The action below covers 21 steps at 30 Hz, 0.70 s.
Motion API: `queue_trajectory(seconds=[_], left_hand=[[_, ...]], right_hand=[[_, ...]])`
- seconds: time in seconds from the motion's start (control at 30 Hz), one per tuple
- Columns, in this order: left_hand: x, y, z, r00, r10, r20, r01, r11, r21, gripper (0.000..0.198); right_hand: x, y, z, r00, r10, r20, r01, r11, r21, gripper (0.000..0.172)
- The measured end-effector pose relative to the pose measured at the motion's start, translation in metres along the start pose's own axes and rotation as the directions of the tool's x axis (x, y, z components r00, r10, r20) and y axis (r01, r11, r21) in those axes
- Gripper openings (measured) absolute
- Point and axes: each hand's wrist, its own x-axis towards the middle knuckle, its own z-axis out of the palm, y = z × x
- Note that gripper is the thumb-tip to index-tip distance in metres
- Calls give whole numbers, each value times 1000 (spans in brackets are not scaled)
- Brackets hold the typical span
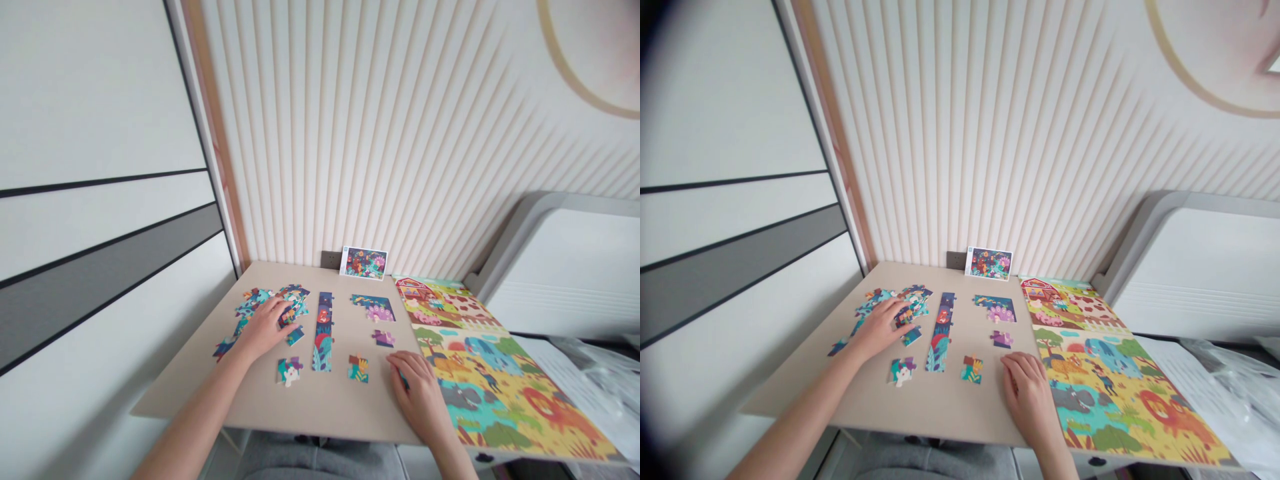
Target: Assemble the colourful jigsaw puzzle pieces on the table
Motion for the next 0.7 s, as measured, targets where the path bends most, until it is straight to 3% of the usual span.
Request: queue_trajectory(seconds=[0.27, 0.37, 0.47, 0.57, 0.7], left_hand=[[4, 13, -2, 994, -89, -62, 88, 996, -17, 41], [9, 34, -10, 997, -32, -67, 34, 999, 30, 43], [13, 70, -18, 996, 53, -65, -50, 998, 43, 46], [14, 111, -22, 992, 98, -82, -97, 995, 21, 45], [12, 153, -14, 990, 103, -94, -104, 995, -5, 47]], right_hand=[[-2, 1, 0, 1000, 26, 16, -26, 1000, 13, 23], [1, -3, -2, 998, 54, 13, -54, 997, 54, 24], [9, -19, -4, 987, 162, 12, -161, 968, 191, 27], [24, -45, -2, 957, 282, 65, -283, 865, 414, 31], [41, -73, 5, 911, 342, 229, -403, 633, 661, 41]])
